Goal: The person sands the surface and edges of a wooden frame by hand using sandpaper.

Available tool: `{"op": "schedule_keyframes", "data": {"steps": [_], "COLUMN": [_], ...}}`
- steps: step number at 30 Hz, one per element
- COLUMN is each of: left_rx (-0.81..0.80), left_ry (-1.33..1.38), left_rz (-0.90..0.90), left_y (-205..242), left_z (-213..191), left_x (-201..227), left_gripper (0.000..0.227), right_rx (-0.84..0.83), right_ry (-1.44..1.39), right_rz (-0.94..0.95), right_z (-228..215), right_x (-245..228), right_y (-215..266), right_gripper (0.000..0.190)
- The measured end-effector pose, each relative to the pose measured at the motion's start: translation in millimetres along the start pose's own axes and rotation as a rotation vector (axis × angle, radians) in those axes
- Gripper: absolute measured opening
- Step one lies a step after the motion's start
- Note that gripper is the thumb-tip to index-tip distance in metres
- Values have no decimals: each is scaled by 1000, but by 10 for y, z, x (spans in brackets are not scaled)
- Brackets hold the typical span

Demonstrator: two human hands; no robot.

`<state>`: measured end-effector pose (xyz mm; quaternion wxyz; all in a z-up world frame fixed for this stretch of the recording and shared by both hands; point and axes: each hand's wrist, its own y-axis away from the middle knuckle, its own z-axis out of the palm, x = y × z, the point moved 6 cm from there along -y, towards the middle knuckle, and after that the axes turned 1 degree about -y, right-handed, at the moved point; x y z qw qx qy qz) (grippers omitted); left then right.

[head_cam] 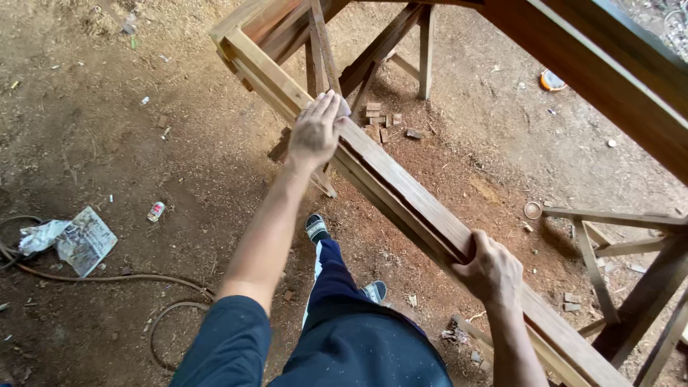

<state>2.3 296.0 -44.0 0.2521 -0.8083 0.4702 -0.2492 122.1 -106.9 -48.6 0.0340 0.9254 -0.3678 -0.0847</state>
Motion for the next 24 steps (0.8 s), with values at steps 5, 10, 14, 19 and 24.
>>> {"op": "schedule_keyframes", "data": {"steps": [5,10,14,19,24], "left_rx": [-816,-135,-126,-251,-228], "left_ry": [285,369,248,407,219], "left_rz": [-548,-75,127,-81,-40], "left_y": [-63,256,169,79,336], "left_z": [-34,-275,14,95,-148], "left_x": [-142,-146,-147,-189,-38], "left_gripper": [52,41,30,36,38], "right_rx": [-63,-57,-52,-64,-99], "right_ry": [0,24,36,29,45], "right_rz": [30,16,15,56,71], "right_z": [70,118,158,49,-54], "right_x": [79,132,184,129,228], "right_y": [-41,-36,-41,-49,-84], "right_gripper": [52,54,55,60,56]}}
